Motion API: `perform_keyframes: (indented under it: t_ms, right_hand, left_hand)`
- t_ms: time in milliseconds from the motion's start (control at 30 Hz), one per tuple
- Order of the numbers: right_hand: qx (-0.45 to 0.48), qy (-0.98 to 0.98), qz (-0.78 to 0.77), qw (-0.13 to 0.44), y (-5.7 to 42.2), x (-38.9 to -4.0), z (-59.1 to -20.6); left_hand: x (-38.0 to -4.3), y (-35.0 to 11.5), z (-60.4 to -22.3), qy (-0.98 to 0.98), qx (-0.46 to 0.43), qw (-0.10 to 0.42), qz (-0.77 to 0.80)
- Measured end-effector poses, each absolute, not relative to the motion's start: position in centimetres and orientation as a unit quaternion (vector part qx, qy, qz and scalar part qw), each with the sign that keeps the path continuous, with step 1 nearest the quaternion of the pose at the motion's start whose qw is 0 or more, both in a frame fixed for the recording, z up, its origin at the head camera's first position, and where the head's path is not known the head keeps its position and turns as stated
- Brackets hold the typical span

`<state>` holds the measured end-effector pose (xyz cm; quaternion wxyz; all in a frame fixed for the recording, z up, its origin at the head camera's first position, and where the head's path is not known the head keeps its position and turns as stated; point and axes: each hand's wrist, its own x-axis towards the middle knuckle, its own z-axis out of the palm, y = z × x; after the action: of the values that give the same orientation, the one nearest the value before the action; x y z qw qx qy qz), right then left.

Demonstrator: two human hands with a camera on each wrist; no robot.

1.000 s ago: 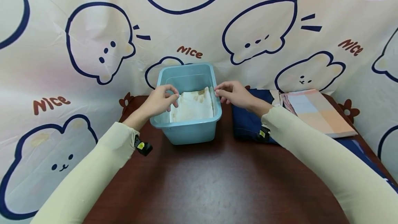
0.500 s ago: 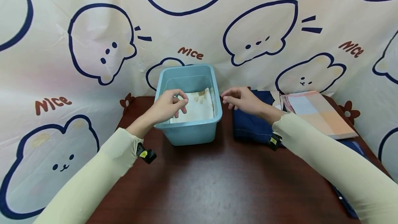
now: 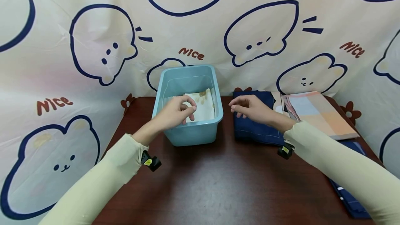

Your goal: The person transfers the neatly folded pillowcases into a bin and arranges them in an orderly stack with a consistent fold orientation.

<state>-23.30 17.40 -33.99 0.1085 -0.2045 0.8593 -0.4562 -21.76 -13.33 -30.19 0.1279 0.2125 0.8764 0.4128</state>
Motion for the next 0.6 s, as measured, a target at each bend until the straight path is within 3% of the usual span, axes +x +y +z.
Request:
perform_keyframes:
  t_ms: [600]
  right_hand:
    - [-0.197, 0.866, -0.447, 0.107, 21.4, -21.5, -35.0]
  left_hand:
    - [-20.0, -11.4, -30.8, 0.863, 0.234, 0.133, 0.428]
